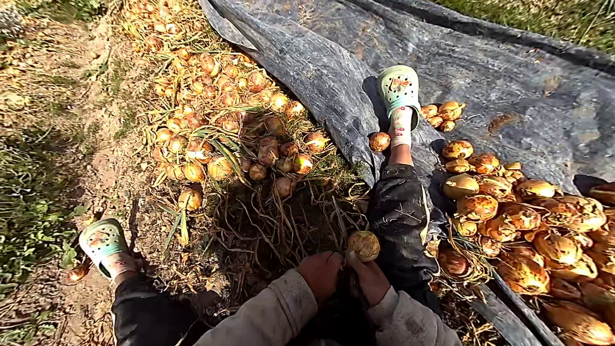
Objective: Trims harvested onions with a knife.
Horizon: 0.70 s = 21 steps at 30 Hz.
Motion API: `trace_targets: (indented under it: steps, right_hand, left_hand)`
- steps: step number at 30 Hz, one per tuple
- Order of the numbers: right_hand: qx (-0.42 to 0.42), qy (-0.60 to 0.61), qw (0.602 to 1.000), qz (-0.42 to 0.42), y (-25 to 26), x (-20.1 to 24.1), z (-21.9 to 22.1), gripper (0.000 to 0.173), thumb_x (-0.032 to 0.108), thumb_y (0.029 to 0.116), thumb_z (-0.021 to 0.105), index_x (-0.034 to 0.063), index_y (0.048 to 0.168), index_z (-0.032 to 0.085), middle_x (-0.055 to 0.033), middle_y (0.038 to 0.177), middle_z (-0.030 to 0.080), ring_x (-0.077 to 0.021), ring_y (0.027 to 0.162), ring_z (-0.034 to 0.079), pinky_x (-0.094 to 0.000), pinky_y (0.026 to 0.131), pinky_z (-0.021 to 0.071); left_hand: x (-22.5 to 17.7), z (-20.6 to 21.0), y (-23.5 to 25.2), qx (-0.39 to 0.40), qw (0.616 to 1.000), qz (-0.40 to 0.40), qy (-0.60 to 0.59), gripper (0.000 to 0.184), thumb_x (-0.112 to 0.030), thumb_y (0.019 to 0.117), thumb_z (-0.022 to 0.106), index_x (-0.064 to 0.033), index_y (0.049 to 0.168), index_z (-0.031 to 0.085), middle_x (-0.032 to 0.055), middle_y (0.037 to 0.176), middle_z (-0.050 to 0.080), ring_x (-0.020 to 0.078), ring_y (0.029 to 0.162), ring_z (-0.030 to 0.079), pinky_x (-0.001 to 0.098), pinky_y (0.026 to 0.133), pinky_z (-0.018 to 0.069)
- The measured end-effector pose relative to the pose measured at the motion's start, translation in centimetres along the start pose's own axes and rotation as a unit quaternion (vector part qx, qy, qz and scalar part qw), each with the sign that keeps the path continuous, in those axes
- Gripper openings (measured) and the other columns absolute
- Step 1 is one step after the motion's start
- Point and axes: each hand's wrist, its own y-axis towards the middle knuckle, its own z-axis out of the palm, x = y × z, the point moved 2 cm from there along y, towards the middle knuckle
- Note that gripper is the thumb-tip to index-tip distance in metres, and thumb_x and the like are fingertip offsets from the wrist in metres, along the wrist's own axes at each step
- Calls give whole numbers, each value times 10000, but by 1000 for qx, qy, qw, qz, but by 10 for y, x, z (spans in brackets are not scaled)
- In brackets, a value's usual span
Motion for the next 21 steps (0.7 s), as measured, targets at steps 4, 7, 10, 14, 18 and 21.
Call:
trace_targets:
  steps: [4, 7, 10, 14, 18, 21]
  right_hand:
    - [-129, -6, 947, -294, 14, 71, -29, 383, 268, 1051, 333, 193, 746, 551, 113, 464, 502, -3, 361, 452, -187, 371, 408]
    - [-195, 0, 882, -429, 7, 135, -71, 580, 376, 1107, 75, 239, 750, 511, 139, 501, 534, 9, 407, 513, -167, 410, 453]
    - [-180, -12, 888, -422, 5, 147, -102, 658, 550, 1071, 33, 205, 805, 527, 103, 550, 547, -19, 452, 534, -187, 446, 471]
    - [-168, -23, 925, -339, 5, 99, -92, 465, 384, 1094, 139, 177, 922, 519, 137, 537, 566, 4, 418, 530, -160, 414, 468]
    - [-122, -62, 962, -236, -5, 53, -58, 341, 277, 1080, 272, 143, 944, 553, 141, 586, 558, 16, 456, 518, -170, 447, 471]
    - [-58, -160, 955, -243, -8, 48, -48, 355, 394, 1059, 388, 126, 948, 593, 154, 612, 536, 36, 478, 503, -176, 459, 465]
  left_hand:
    - [-26, -67, 56, -108, 992, 50, 32, 282, -70, 1052, 500, 42, 1253, 662, 260, 1212, 692, 421, 1098, 699, 582, 936, 556]
    - [8, -113, 102, -100, 987, -109, 67, 375, -164, 1097, 435, -18, 1425, 543, 245, 1405, 588, 433, 1280, 595, 619, 1027, 485]
    - [94, -119, 132, -95, 965, -196, 148, 390, -212, 1047, 576, -36, 1395, 596, 211, 1516, 498, 443, 1429, 436, 647, 1063, 455]
    - [155, -100, 135, -48, 964, -235, 117, 550, -145, 916, 756, -178, 1443, 601, 273, 1607, 342, 590, 1428, 320, 811, 988, 381]
    - [143, -107, 123, 68, 948, -274, 148, 687, -208, 934, 745, -60, 1536, 451, 346, 1550, 387, 545, 1399, 423, 673, 1102, 400]
    - [123, -108, 98, 145, 934, -281, 164, 638, -155, 960, 720, 80, 1484, 441, 340, 1521, 430, 488, 1406, 453, 620, 1132, 394]
